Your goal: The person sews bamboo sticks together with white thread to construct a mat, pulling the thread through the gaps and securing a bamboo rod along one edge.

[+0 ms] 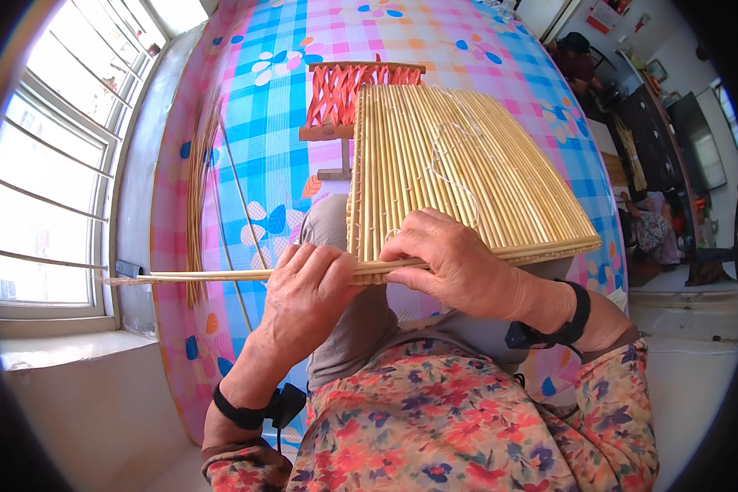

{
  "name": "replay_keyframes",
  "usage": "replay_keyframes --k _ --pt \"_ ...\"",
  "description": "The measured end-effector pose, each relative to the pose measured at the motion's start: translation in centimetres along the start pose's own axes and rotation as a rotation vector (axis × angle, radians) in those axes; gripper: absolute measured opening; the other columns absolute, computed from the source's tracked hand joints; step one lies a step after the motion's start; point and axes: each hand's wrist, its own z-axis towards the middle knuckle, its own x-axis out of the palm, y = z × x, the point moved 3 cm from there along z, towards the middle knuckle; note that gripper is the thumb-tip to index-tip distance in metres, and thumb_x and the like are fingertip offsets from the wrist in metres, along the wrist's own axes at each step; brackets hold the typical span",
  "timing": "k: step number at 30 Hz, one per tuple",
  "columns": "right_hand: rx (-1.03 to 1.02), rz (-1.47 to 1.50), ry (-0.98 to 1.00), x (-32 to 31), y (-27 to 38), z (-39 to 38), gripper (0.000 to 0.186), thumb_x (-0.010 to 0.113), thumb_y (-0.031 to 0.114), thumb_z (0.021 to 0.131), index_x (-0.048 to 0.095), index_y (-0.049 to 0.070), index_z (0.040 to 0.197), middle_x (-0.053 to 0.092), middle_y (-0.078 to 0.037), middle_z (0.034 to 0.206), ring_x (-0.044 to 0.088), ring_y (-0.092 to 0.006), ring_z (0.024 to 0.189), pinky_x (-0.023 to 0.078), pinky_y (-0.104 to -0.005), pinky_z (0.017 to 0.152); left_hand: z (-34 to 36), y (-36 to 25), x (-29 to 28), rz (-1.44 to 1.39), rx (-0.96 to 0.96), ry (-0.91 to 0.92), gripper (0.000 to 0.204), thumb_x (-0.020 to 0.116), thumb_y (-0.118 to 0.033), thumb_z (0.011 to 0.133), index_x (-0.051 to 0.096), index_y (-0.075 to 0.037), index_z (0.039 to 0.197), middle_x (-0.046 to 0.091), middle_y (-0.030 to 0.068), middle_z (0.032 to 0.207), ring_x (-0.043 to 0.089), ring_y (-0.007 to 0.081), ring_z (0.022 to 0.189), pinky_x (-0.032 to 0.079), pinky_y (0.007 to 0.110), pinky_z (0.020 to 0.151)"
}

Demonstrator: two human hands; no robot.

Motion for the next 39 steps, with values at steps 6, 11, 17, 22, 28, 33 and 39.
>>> replay_keyframes --k 6,11,17,22,28,33,39 --pt "0.028 -0.034 -0.006 0.5 0.2 0.2 0.012 0.067 0.010 0.076 0.059 0.004 0.082 0.053 -0.008 0.078 0.052 -0.0262 0.076 0.043 -0.0359 0.068 0.0 -0.2 -0.2 0.005 0.030 -0.016 0.022 0.068 -0.016 0.072 0.052 -0.007 0.084 0.050 0.0036 0.078 0.051 0.0214 0.071 0.040 0.035 0.066" --pt "0.007 -0.025 0.003 0.5 0.2 0.4 0.011 0.066 0.010 0.075 0.058 0.004 0.080 0.051 -0.008 0.075 0.051 -0.0264 0.073 0.042 -0.0367 0.065 -0.1 -0.2 -0.4 0.022 0.034 -0.020 0.022 0.068 -0.016 0.071 0.051 -0.008 0.083 0.050 0.0033 0.077 0.051 0.0207 0.070 0.040 0.034 0.067" --pt "0.004 0.025 0.024 0.6 0.2 0.6 0.012 0.066 0.009 0.074 0.057 0.004 0.079 0.049 -0.009 0.074 0.050 -0.0270 0.073 0.041 -0.0368 0.065 -0.1 -0.1 -0.7 0.025 0.012 0.050 0.021 0.068 -0.014 0.070 0.051 -0.008 0.082 0.050 0.0030 0.077 0.051 0.0213 0.072 0.039 0.036 0.069" --pt "0.036 0.029 0.021 0.7 -0.2 0.5 0.012 0.066 0.009 0.074 0.057 0.003 0.079 0.050 -0.009 0.075 0.050 -0.0282 0.074 0.041 -0.0378 0.066 0.6 -0.7 -0.5 -0.001 -0.028 0.078 0.033 0.075 -0.010 0.062 0.054 -0.008 0.087 0.054 0.0045 0.085 0.053 0.0244 0.082 0.040 0.038 0.074" --pt "0.009 0.005 -0.028 0.9 -0.3 0.2 0.012 0.066 0.011 0.075 0.058 0.004 0.080 0.051 -0.010 0.077 0.052 -0.0288 0.077 0.042 -0.0384 0.068 1.3 -2.1 0.0 -0.104 0.002 -0.004 0.033 0.071 -0.014 0.066 0.055 -0.006 0.094 0.051 0.0071 0.088 0.051 0.0254 0.084 0.039 0.038 0.075" --pt "0.009 0.035 0.010 0.7 -0.5 0.1 0.015 0.066 0.014 0.078 0.058 0.004 0.086 0.052 -0.010 0.080 0.053 -0.0285 0.078 0.044 -0.0373 0.070 0.5 -2.4 1.2 -0.125 -0.100 -0.033 0.036 0.073 -0.012 0.063 0.055 -0.005 0.093 0.052 0.0089 0.091 0.051 0.0280 0.084 0.042 0.040 0.074" --pt "0.095 0.020 -0.032 -4.3 -1.3 -0.3 0.017 0.062 0.010 0.083 0.060 0.003 0.098 0.056 -0.012 0.090 0.058 -0.0264 0.085 0.047 -0.0334 0.074 0.9 -2.2 1.3 -0.115 -0.086 -0.043 0.035 0.074 -0.006 0.062 0.052 -0.005 0.090 0.052 0.0099 0.090 0.051 0.0287 0.083 0.042 0.039 0.073"
